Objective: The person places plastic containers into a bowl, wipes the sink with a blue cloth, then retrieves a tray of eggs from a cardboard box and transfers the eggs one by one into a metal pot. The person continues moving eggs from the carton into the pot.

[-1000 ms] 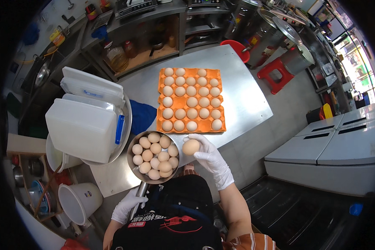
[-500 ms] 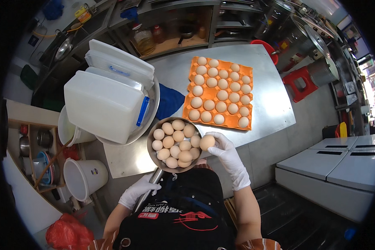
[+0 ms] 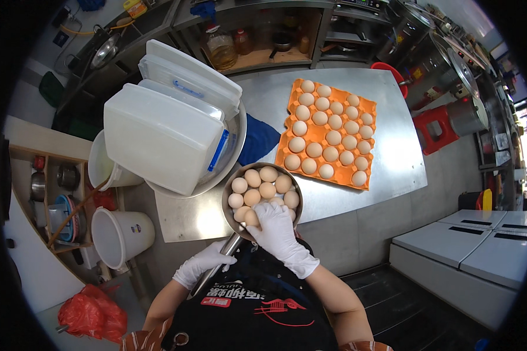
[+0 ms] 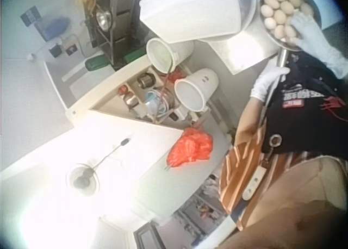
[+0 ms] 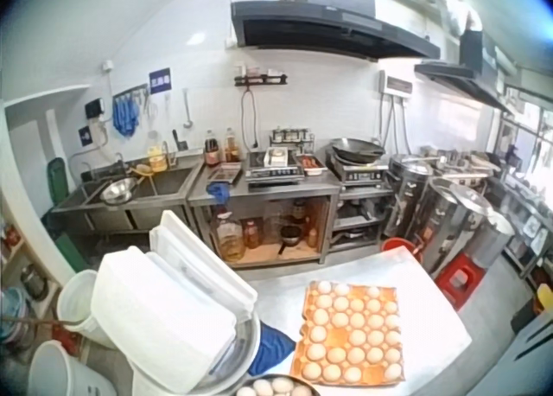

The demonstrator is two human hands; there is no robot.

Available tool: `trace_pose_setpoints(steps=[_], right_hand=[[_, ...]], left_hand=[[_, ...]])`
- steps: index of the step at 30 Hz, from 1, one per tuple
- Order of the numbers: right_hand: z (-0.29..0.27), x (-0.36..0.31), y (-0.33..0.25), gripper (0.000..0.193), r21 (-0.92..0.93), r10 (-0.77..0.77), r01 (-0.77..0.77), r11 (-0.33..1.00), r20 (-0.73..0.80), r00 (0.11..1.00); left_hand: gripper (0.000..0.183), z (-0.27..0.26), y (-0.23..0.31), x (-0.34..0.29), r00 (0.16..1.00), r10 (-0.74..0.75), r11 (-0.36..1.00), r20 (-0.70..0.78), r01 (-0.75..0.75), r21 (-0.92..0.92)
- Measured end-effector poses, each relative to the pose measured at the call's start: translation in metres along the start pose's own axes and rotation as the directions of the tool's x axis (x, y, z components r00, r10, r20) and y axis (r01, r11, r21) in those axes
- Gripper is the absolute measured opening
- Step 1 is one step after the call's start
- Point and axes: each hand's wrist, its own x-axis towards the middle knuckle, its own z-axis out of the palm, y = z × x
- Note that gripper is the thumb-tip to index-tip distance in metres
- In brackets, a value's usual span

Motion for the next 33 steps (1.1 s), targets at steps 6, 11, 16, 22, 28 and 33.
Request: trace_pose_setpoints(steps=[6,11,16,22,28,33], right_hand=[[0.009,-0.005,-0.002,0.046,-0.032,0.098,-0.099,0.995,-0.032,0.995],[0.01,-0.004,0.009,0.048,0.029,0.212,-0.21,0.977,-0.088,0.973],[0.012,-0.002,0.01,0.044,0.051,0.25,-0.247,0.968,-0.059,0.966],[0.02,0.005,0.005,0.043,-0.035,0.117,-0.121,0.992,-0.096,0.988],[0.013,0.02,0.026,0.023,-0.021,0.024,-0.029,0.999,-0.202,0.979],[0.002,0.03,0.043,0.022,0.091,0.118,-0.099,0.991,-0.243,0.963]], left_hand=[[0.049,-0.002,-0.003,0.0,1.0,0.016,1.0,0.018,-0.016,-0.018],[0.046,-0.002,-0.003,0.002,0.999,0.018,1.0,0.027,-0.018,-0.012],[0.041,-0.001,0.0,0.002,1.0,-0.013,1.0,0.011,0.013,0.002],[0.044,-0.001,0.004,0.0,1.0,-0.003,1.0,0.022,0.003,-0.009],[0.043,-0.001,0.002,0.005,0.998,0.059,0.998,0.028,-0.058,-0.035],[0.04,-0.002,-0.004,0.001,0.998,0.047,0.998,0.035,-0.046,-0.035]])
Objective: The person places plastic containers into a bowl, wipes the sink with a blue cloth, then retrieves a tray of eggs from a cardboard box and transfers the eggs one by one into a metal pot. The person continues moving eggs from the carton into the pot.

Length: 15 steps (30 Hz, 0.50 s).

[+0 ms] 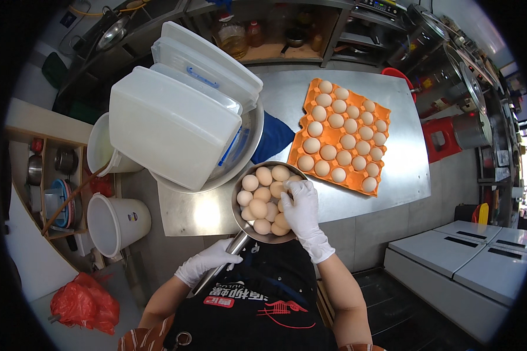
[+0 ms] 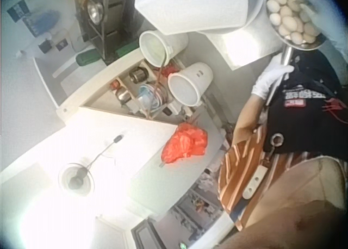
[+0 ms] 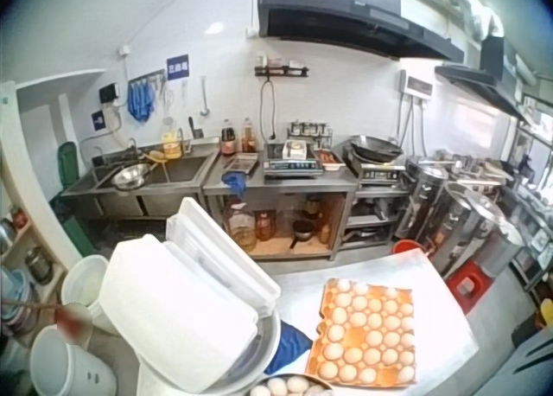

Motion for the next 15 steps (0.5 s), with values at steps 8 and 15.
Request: trace_pose_setpoints(steps=[8,15], right_hand=[[-0.004,0.01,-0.006,0.024,-0.025,-0.081,0.085,0.996,0.15,0.985],[0.005,-0.014,-0.044,0.051,-0.197,-0.21,0.289,0.937,0.345,0.915]], left_hand=[[0.039,0.0,-0.001,-0.004,1.0,-0.008,1.0,0.007,0.008,0.007],[0.038,0.0,-0.006,-0.009,1.0,-0.014,1.0,0.01,0.014,0.006]])
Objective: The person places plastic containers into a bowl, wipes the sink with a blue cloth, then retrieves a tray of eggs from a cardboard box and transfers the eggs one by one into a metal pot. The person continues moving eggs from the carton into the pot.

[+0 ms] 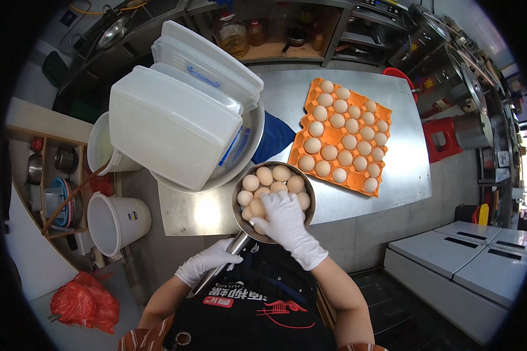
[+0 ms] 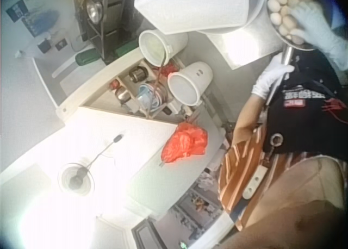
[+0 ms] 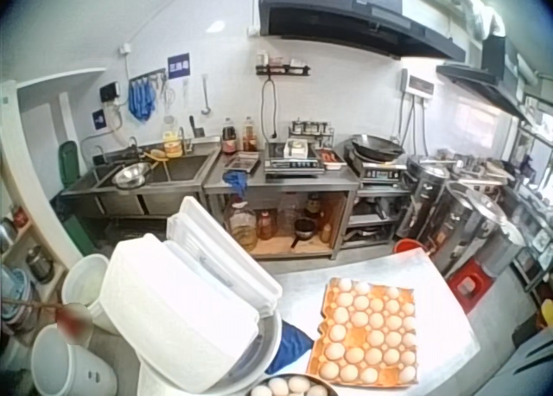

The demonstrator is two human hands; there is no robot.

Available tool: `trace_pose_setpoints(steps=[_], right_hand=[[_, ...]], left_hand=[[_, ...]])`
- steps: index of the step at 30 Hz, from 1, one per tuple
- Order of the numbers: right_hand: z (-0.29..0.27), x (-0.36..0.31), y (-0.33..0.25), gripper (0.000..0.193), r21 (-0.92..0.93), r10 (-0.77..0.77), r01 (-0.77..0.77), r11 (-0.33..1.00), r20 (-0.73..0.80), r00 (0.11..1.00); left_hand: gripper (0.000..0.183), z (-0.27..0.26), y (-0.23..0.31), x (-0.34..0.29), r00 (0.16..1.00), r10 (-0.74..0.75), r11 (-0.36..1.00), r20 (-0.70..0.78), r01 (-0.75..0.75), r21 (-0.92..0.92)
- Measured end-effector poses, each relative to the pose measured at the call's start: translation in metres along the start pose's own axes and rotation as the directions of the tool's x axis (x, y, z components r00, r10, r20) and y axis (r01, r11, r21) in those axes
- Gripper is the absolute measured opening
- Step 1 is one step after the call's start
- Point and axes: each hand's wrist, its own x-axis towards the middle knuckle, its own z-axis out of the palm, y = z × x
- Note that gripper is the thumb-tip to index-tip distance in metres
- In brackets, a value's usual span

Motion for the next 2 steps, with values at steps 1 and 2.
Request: trace_pose_setpoints(steps=[1,2], right_hand=[[0.0056,0.002,-0.0067,0.055,-0.084,0.058,-0.047,0.995,0.135,0.989],[0.0096,0.0019,-0.0146,0.056,-0.123,0.086,-0.064,0.99,0.181,0.98]], left_hand=[[0.039,-0.0003,-0.0008,0.0007,1.0,-0.004,1.0,-0.003,0.004,0.007],[0.042,-0.0013,-0.0037,-0.0019,1.0,-0.012,1.0,0.006,0.012,0.003]])
